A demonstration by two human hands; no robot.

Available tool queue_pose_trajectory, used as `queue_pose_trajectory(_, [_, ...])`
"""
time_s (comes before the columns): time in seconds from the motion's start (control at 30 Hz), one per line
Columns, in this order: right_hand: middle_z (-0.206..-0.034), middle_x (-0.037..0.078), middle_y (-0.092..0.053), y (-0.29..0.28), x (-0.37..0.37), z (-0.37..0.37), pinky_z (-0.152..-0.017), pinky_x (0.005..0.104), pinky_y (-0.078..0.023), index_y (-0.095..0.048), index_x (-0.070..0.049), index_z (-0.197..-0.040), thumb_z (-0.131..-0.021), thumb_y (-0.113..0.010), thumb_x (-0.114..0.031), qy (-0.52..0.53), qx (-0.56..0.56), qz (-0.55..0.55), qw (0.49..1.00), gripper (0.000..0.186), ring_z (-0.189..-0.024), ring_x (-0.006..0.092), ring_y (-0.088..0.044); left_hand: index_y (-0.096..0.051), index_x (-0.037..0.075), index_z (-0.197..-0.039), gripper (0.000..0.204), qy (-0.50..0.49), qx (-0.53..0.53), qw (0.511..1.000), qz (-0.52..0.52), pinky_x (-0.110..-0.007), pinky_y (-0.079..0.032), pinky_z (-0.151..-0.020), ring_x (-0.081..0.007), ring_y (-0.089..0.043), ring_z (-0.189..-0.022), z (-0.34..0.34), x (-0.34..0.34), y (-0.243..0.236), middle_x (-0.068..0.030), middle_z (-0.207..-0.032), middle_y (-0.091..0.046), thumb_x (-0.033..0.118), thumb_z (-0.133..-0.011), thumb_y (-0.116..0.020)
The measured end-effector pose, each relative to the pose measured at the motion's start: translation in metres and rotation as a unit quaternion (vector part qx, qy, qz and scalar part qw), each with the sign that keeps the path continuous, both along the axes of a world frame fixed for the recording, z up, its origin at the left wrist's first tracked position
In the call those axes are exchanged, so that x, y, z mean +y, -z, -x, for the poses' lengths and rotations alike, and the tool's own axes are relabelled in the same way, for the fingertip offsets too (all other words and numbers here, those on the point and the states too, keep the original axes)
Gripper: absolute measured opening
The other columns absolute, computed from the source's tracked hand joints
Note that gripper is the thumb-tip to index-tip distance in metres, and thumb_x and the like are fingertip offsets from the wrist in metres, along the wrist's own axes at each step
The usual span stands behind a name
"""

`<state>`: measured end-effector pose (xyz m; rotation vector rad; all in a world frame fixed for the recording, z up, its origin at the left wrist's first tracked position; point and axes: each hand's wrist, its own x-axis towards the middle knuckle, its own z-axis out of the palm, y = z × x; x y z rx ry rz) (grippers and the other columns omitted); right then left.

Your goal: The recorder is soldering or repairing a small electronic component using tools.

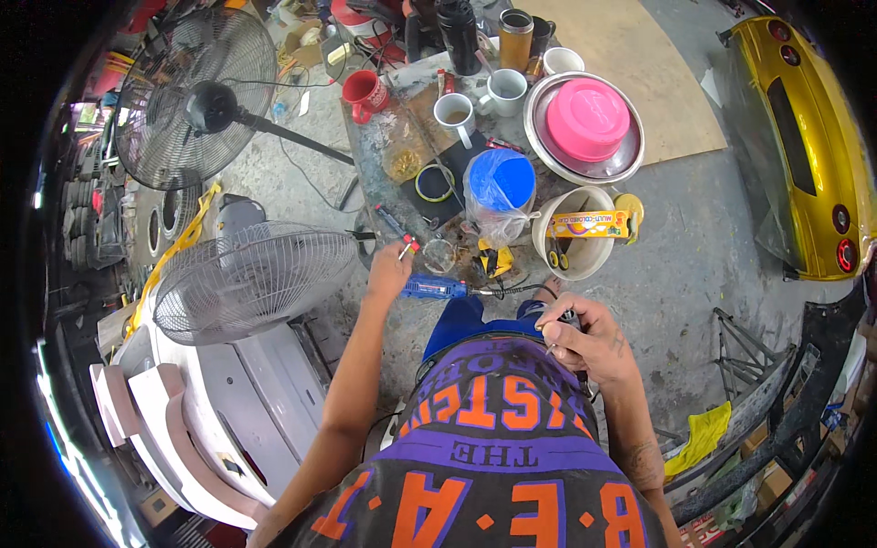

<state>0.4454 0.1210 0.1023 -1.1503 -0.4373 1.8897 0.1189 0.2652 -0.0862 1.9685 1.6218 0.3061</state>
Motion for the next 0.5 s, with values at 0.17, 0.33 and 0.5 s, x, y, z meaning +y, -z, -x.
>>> queue_pose_trajectory(0.17, [-0.066, 0.004, -0.051, -0.001, -0.008, 0.004, -0.037, 0.0203, -0.019, -0.059, -0.003, -0.092, -0.085, -0.072, -0.017, 0.043, 0.001, -0.013, 0.999, 0.02, -0.044, 0.0027, -0.032, -0.063, 0.006, -0.088, 0.012, 0.169, 0.052, 0.984, 0.005, -0.046, -0.048, -0.077, -0.0369, -0.06, -0.091, 0.002, 0.019, 0.038, -0.0152, -0.09, -0.059, 0.011, -0.077, -0.065])
queue_pose_trajectory(0.33, [-0.085, 0.011, -0.055, -0.003, -0.014, 0.005, -0.035, 0.02, -0.019, -0.06, -0.003, -0.091, -0.086, -0.07, -0.013, 0.086, 0.007, -0.04, 0.995, 0.015, -0.043, 0.0027, -0.03, -0.063, 0.01, -0.089, 0.014, 0.261, 0.075, 0.961, 0.047, -0.045, -0.049, -0.076, -0.0334, -0.06, -0.092, -0.01, 0.024, 0.035, -0.0091, -0.097, -0.056, 0.008, -0.076, -0.067])
queue_pose_trajectory(0.5, [-0.081, 0.011, -0.06, -0.003, -0.017, 0.003, -0.036, 0.02, -0.02, -0.06, -0.003, -0.093, -0.087, -0.067, -0.01, 0.095, 0.027, -0.035, 0.995, 0.012, -0.042, 0.0022, -0.032, -0.063, 0.006, -0.091, 0.017, 0.337, 0.077, 0.936, 0.064, -0.047, -0.05, -0.076, -0.0361, -0.062, -0.089, -0.005, 0.035, 0.049, -0.0114, -0.1, -0.056, 0.008, -0.075, -0.067])
